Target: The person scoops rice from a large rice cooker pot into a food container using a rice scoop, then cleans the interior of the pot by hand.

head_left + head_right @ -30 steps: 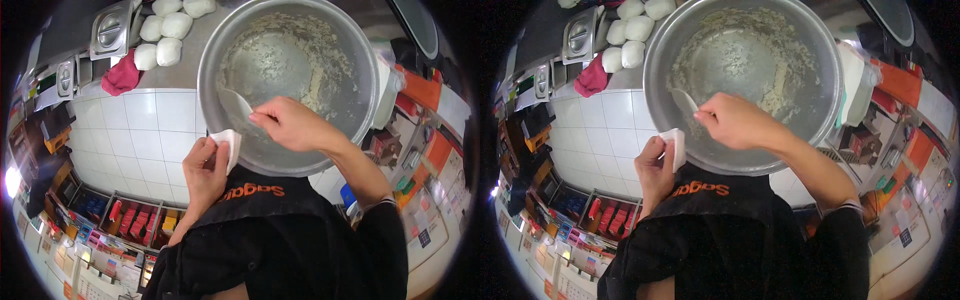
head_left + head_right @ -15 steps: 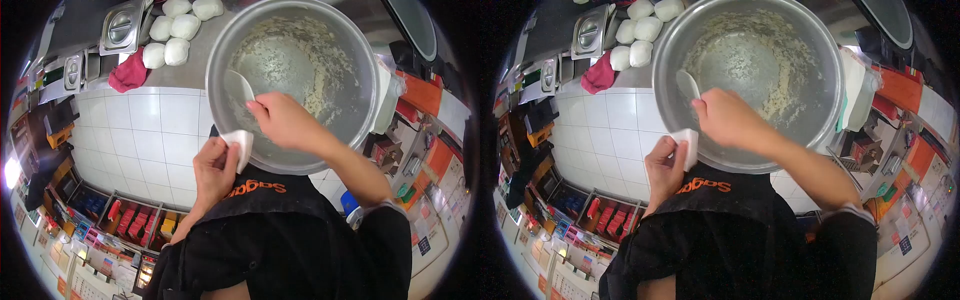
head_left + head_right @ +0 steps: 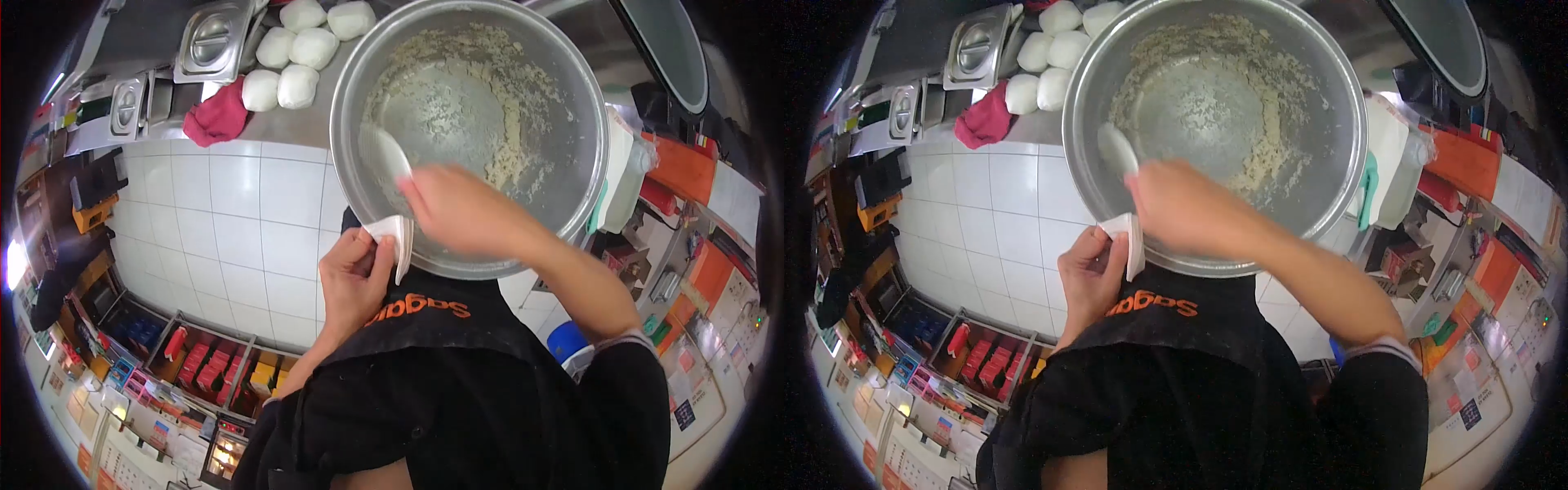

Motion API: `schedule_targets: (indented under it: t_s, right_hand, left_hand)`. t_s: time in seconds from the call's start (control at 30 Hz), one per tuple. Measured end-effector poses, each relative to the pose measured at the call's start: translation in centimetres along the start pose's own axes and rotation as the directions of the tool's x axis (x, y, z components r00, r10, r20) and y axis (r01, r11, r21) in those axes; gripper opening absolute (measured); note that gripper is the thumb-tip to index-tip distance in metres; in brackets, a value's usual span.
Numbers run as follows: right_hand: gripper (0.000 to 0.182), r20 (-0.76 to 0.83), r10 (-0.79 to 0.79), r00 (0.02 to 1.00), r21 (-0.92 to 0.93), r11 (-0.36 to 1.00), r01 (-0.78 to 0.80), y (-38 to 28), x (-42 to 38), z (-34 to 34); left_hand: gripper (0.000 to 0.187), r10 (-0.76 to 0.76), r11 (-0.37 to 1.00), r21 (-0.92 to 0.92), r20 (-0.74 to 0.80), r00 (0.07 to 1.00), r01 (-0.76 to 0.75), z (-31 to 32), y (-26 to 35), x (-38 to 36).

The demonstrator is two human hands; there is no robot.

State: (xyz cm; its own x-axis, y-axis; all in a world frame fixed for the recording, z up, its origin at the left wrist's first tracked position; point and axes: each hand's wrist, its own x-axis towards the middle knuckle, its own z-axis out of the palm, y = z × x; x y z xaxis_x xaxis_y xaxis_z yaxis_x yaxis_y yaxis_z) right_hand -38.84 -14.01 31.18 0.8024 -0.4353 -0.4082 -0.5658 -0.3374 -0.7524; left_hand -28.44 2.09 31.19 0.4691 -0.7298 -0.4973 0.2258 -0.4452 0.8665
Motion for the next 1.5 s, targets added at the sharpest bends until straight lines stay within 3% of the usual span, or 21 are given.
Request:
schedule_targets:
  t_s: [0.07, 0.13, 0.3, 0.33, 0.4, 0.53, 0.6, 0.63, 0.73, 0.77, 0.8, 0.87, 1.0, 1.07, 1.13, 1.23, 1.27, 1.37, 1.43, 1.47, 1.5]
  right_hand:
    - [0.041, 0.29, 0.322, 0.901, 0.092, 0.928, -0.361, 1.2, 3.5, -0.2]
    - [0.043, 0.327, 0.344, 0.88, 0.162, 0.897, -0.41, 0.9, 2.5, -2.1]
    - [0.031, 0.323, 0.452, 0.831, 0.273, 0.796, -0.539, 0.7, -1.6, -5.0]
    - [0.031, 0.322, 0.447, 0.835, 0.28, 0.797, -0.535, 1.2, -2.3, -4.8]
    - [0.03, 0.167, 0.267, 0.949, 0.152, 0.944, -0.292, 2.0, -3.6, -4.0]
    - [0.039, 0.306, 0.28, 0.91, 0.337, 0.862, -0.379, -1.2, -4.2, -3.7]
    - [0.045, 0.033, -0.017, 0.999, 0.128, 0.992, 0.012, -1.3, -5.2, -2.0]
    - [0.044, 0.066, 0.139, 0.988, 0.144, 0.979, -0.147, -2.9, -6.0, -2.1]
    - [0.048, 0.076, 0.194, 0.978, 0.01, 0.981, -0.195, -4.1, -5.2, -1.0]
    - [0.047, -0.078, 0.18, 0.981, 0.067, 0.982, -0.175, -3.4, -3.5, 0.8]
    - [0.047, -0.071, 0.198, 0.978, 0.078, 0.978, -0.192, -1.3, -1.8, 2.2]
    - [0.031, -0.211, -0.015, 0.977, -0.037, 0.999, 0.008, 2.3, 1.6, 3.1]
    - [0.027, 0.023, 0.182, 0.983, 0.008, 0.983, -0.183, -3.6, -3.2, -0.7]
    - [0.031, 0.012, 0.204, 0.979, -0.057, 0.978, -0.203, -3.0, -1.9, 0.3]
    - [0.036, -0.053, -0.066, 0.996, -0.069, 0.996, 0.062, -0.7, 0.1, 0.8]
    - [0.037, -0.005, 0.079, 0.997, -0.086, 0.993, -0.079, -3.6, -3.0, 0.0]
    - [0.038, 0.141, 0.137, 0.981, -0.108, 0.987, -0.122, -4.8, -3.2, -1.1]
    - [0.035, 0.029, 0.131, 0.991, -0.108, 0.986, -0.127, -1.3, -0.9, 2.7]
    - [0.027, -0.076, -0.156, 0.985, -0.108, 0.983, 0.148, 2.5, 1.3, 4.5]
    - [0.027, -0.073, -0.167, 0.983, -0.114, 0.981, 0.158, 1.5, 0.6, 2.9]
    - [0.024, 0.014, -0.025, 1.0, -0.069, 0.997, 0.026, -0.9, -1.2, 0.5]
  left_hand:
    - [0.01, 0.0, 1.0, 0.021, -0.064, 0.998, 0.001, -0.7, 0.4, 0.3]
    - [0.012, 0.077, 0.993, 0.095, -0.058, 0.995, -0.071, -1.1, -0.8, -0.2]
    - [0.018, -0.081, 0.995, -0.061, -0.043, 0.996, 0.078, -0.9, -0.3, -0.7]
    - [0.018, -0.099, 0.993, -0.07, -0.069, 0.993, 0.094, -0.9, 0.0, -0.2]
    - [0.02, -0.074, 0.997, -0.021, -0.121, 0.99, 0.072, -2.0, 0.1, 1.0]
    - [0.024, 0.088, 0.987, 0.147, -0.142, 0.986, -0.067, -2.9, 2.7, 5.5]
    - [0.025, 0.122, 0.978, 0.181, -0.094, 0.988, -0.104, -3.1, 3.1, 6.2]
    - [0.025, 0.161, 0.96, 0.24, -0.039, 0.986, -0.147, -3.1, 3.2, 6.6]
    - [0.021, 0.212, 0.937, 0.281, 0.007, 0.977, -0.206, -2.5, 2.3, 6.8]
    - [0.019, 0.229, 0.942, 0.251, 0.008, 0.973, -0.224, -2.6, 1.6, 6.6]
    - [0.017, 0.233, 0.948, 0.221, 0.009, 0.972, -0.229, -2.5, 1.2, 6.1]
    - [0.014, 0.253, 0.953, 0.176, -0.01, 0.967, -0.248, -1.7, 1.2, 5.7]
    - [0.017, 0.219, 0.962, 0.191, -0.115, 0.969, -0.194, -1.4, 1.2, 5.3]
    - [0.016, 0.26, 0.931, 0.291, -0.102, 0.96, -0.221, -1.4, 1.1, 4.8]
    - [0.016, 0.285, 0.934, 0.257, -0.116, 0.951, -0.249, -2.3, 0.9, 5.9]
    - [0.017, 0.302, 0.926, 0.271, -0.118, 0.946, -0.262, -2.9, 0.8, 5.9]
    - [0.017, 0.297, 0.916, 0.317, -0.118, 0.948, -0.247, -2.8, 0.7, 5.7]
    - [0.017, 0.222, 0.962, 0.191, -0.124, 0.967, -0.197, -2.2, 0.6, 4.7]
    - [0.018, 0.193, 0.97, 0.175, -0.117, 0.974, -0.171, -2.1, 0.5, 4.0]
    - [0.018, 0.209, 0.963, 0.198, -0.118, 0.971, -0.183, -1.9, 0.3, 4.0]
    - [0.018, 0.213, 0.957, 0.224, -0.124, 0.969, -0.181, -2.0, 0.2, 3.8]
